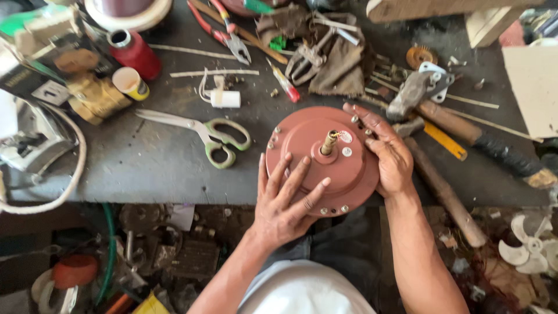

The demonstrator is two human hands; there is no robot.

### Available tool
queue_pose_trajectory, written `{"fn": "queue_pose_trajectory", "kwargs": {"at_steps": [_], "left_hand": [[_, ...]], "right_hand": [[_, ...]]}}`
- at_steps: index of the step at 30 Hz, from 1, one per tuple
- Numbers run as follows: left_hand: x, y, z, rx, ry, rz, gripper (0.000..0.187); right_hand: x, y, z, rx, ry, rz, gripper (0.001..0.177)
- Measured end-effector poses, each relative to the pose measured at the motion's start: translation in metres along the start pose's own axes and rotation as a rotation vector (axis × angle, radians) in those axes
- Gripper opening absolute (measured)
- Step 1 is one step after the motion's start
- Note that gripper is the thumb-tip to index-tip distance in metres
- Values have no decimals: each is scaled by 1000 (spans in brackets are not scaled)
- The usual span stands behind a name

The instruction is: The person works on a reddish-brown circular electrical component, likely a ceiling fan canopy, using a screwdriver to tighten screws around its perimeter. The person rotates the component to access different screws and uses a hammer to tap the central shaft. The workspace is cluttered with tools and parts.

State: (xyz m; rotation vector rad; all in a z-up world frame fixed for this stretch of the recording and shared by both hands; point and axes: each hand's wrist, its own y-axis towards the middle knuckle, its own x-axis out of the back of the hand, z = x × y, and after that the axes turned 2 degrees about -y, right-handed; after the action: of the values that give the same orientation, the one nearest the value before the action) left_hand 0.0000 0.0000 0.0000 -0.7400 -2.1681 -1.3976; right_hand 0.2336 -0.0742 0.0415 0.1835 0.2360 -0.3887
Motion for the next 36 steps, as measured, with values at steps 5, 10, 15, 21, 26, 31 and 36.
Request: {"fn": "queue_pose_trajectory", "kwargs": {"at_steps": [5, 10, 15, 21, 26, 31, 36], "left_hand": [[1, 0, -2, 24, -4, -4, 73], [1, 1, 2, 12, -2, -31, 73], [2, 0, 1, 9, -18, -37, 74], [-2, -5, 4, -13, -9, -47, 69], [-4, -4, 4, -16, -3, -69, 66], [-4, -4, 6, -17, -13, -68, 65], [-6, -5, 8, -18, -12, -81, 65]], "right_hand": [[-2, 1, 4, -16, 4, 5, 58], [-11, 33, 30, 51, -521, 73, 44], [-42, 100, 33, 334, -1327, 290, 28], [-74, 191, -17, 506, -1523, 797, 28], [-79, 198, -37, 545, -1641, 759, 9], [-72, 165, 3, 533, -1506, 584, 12], [-44, 81, 74, 562, -1282, 264, 16]]}}
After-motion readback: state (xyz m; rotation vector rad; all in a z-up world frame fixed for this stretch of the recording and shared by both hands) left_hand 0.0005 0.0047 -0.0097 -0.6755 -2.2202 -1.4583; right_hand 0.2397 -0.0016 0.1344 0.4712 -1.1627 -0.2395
